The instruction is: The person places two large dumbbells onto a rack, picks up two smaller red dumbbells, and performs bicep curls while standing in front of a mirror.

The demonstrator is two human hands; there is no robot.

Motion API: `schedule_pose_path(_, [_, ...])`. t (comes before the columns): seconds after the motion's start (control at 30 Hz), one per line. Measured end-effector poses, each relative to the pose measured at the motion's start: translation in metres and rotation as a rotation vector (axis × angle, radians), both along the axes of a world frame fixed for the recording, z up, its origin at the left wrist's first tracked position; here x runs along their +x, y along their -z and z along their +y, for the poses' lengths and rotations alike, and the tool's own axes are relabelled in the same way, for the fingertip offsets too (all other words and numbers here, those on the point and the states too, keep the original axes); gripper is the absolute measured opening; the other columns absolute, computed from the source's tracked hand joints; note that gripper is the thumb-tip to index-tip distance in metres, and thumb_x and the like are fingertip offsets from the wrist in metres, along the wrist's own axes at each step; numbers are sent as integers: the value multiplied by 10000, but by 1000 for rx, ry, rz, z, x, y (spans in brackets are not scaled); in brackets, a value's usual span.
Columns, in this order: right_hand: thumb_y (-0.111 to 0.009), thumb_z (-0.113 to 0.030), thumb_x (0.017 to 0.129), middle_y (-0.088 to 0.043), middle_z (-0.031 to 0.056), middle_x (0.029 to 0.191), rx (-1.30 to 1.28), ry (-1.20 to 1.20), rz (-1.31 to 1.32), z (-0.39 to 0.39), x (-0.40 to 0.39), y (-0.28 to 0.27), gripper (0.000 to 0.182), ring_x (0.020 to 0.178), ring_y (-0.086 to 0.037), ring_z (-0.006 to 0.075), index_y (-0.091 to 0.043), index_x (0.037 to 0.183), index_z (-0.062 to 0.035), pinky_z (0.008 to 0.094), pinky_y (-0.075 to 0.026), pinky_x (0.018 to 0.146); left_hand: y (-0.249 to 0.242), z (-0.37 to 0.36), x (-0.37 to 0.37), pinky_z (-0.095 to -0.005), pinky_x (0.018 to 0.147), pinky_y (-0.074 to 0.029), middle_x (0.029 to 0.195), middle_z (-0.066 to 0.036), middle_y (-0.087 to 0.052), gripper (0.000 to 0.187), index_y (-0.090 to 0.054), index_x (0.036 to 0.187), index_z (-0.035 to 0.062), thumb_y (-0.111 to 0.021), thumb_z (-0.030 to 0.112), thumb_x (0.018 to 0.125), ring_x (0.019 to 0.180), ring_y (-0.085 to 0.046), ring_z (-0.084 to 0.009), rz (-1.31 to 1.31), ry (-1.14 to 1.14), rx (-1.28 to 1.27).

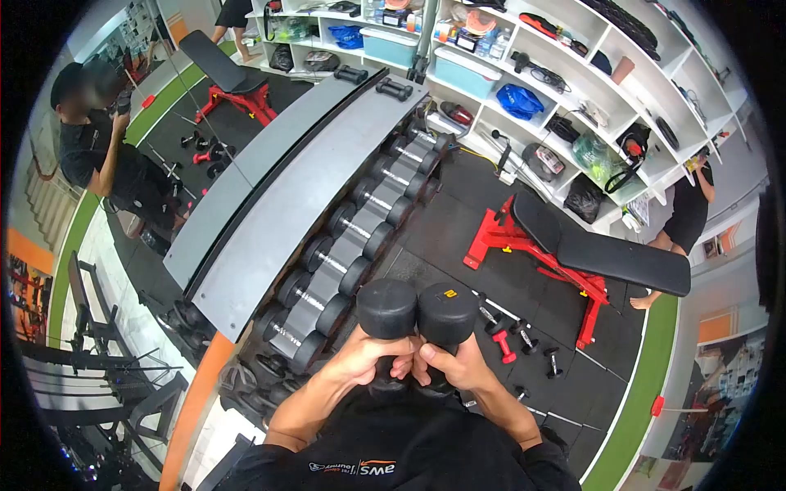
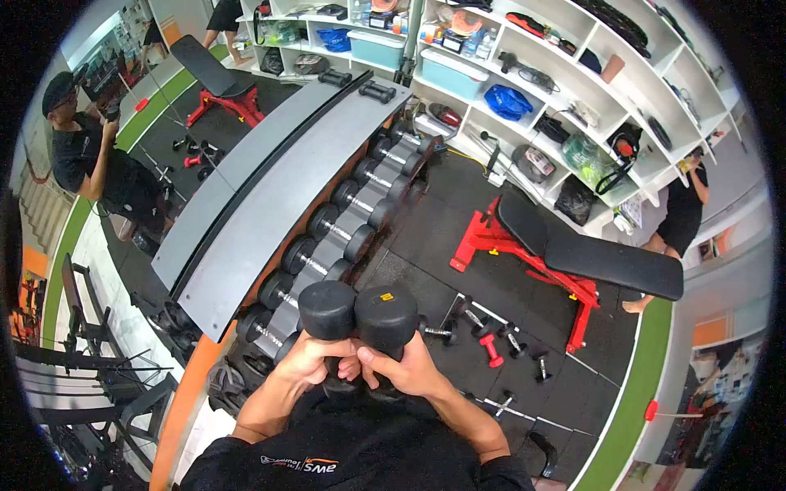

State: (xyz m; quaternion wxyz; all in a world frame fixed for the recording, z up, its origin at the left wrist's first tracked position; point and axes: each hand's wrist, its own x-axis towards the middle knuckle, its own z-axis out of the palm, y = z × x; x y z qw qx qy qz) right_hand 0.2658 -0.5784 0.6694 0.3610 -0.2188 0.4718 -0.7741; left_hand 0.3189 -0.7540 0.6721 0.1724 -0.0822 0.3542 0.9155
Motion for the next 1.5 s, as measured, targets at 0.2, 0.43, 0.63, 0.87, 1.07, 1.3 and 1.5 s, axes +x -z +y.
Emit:
schedule_pose_path(0.2, [-585, -54, 956, -630, 115, 809, 4, -52, -14, -37, -13, -1, 216, 590, -624, 175, -519, 1134, 48, 318, -517, 525, 4, -33, 0, -278, 476, -414, 652, -79, -591, 102, -612, 889, -29, -649, 55, 844, 512, -543, -137, -8, -76, 17])
schedule_pose_path(0.43, [-574, -62, 963, -651, 145, 848, 19, -90, -15, -51, -35, -2, 202, 607, -641, 191, -529, 1123, 54, 320, -522, 518, 9, -43, -17, -282, 479, -417, 633, -72, -586, 104, -621, 863, -23, -656, 72, 839, 508, -546, -139, -24, -94, 10])
schedule_pose_path(0.63, [-563, -64, 969, -663, 167, 865, -23, -74, -51, -48, -68, 5, 207, 603, -640, 195, -519, 1133, 56, 317, -523, 520, 13, -41, -54, -282, 475, -421, 610, -67, -576, 105, -622, 873, -23, -661, 65, 831, 487, -541, -141, -46, -94, 0])
schedule_pose_path(0.87, [-558, -67, 969, -663, 169, 840, -32, -65, -56, -43, -145, 10, 218, 619, -655, 201, -509, 1137, 62, 321, -535, 549, 9, -34, -133, -277, 473, -428, 587, -54, -549, 114, -610, 894, -16, -673, 60, 837, 472, -533, -139, -52, -99, -11])
schedule_pose_path(1.07, [-554, -82, 972, -631, 133, 724, -67, -33, -27, -24, -230, 9, 225, 638, -668, 210, -504, 1134, 67, 356, -569, 624, 1, -17, -224, -276, 472, -437, 575, -53, -537, 121, -610, 901, -21, -677, 64, 846, 478, -534, -139, -32, -56, -39])
schedule_pose_path(1.3, [-547, -103, 980, -598, 111, 660, -66, -15, -56, 4, -307, -1, 211, 613, -656, 215, -493, 1110, 55, 389, -587, 667, -2, 11, -306, -290, 466, -454, 578, -66, -537, 124, -606, 896, -29, -664, 74, 859, 482, -535, -146, -15, -24, -39])
schedule_pose_path(1.5, [-542, -153, 991, -565, 77, 648, -58, -9, -83, 9, -355, 4, 198, 557, -608, 173, -491, 1068, 22, 383, -579, 621, -7, 19, -355, -306, 465, -465, 581, -89, -554, 127, -610, 864, -33, -657, 85, 854, 470, -530, -151, -21, -34, -56])
